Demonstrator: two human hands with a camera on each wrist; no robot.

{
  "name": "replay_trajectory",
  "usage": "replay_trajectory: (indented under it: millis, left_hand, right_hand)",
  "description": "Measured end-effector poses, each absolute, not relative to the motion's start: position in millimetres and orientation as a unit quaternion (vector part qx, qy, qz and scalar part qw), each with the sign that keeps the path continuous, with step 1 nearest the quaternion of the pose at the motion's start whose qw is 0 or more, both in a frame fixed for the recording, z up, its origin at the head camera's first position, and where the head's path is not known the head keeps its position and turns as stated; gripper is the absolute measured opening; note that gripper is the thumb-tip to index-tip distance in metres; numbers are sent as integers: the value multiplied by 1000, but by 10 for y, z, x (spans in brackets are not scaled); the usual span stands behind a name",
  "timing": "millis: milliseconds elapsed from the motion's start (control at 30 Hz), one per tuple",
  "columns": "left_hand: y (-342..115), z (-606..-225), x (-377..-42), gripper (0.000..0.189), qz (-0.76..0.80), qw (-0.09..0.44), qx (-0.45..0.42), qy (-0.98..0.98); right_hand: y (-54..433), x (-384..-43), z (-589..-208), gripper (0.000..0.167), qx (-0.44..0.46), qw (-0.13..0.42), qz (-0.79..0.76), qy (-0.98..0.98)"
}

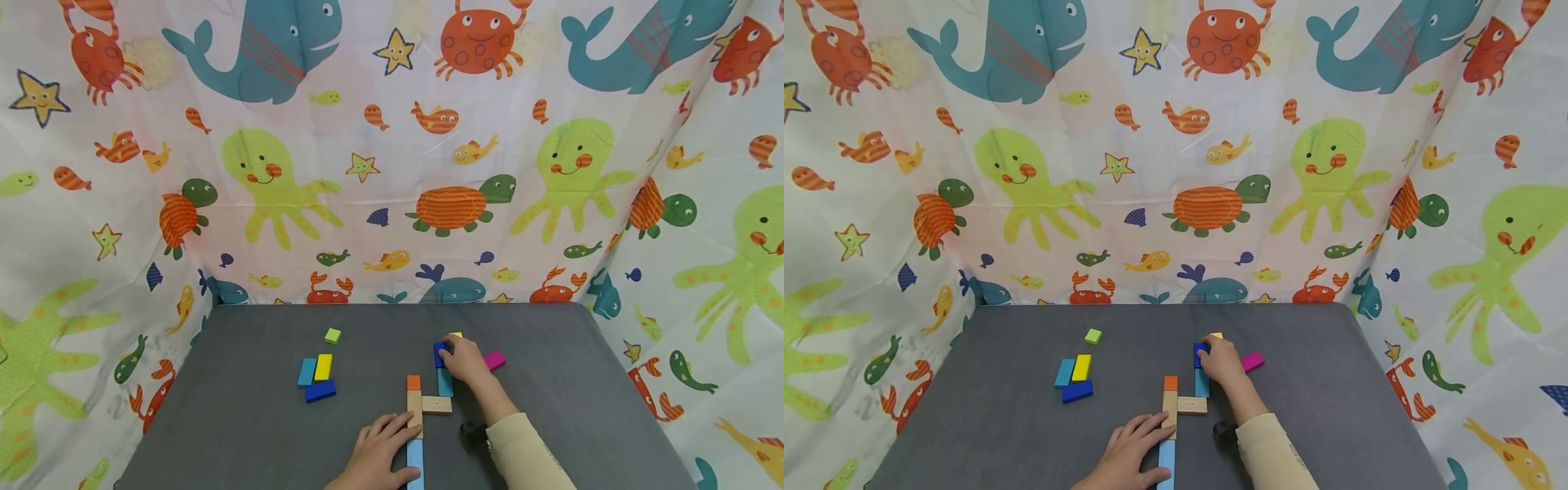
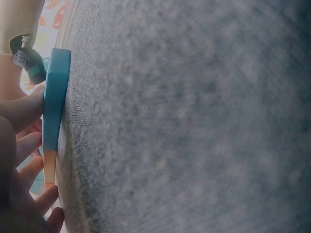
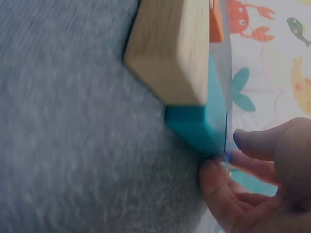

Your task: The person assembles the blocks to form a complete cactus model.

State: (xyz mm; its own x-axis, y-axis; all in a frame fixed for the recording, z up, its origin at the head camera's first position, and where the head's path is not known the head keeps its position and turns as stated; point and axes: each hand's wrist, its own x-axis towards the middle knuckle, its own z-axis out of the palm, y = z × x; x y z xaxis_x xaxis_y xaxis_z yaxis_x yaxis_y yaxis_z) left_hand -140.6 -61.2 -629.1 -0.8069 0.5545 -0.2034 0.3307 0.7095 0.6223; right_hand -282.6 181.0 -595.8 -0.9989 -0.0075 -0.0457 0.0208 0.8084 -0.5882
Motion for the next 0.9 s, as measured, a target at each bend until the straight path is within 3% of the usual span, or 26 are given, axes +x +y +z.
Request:
replay_trajectory:
  millis: [567,900]
  left_hand:
    - [-615,-6314,-1414,65,284,178,253,908]
    - [-614,-6301,-1398,65,286,183,249,907]
  right_hand:
    - [1904,-2847,-5983,34,11,51,-336,940]
    - [2018,-2725,-5977,38,-3,0,-352,936]
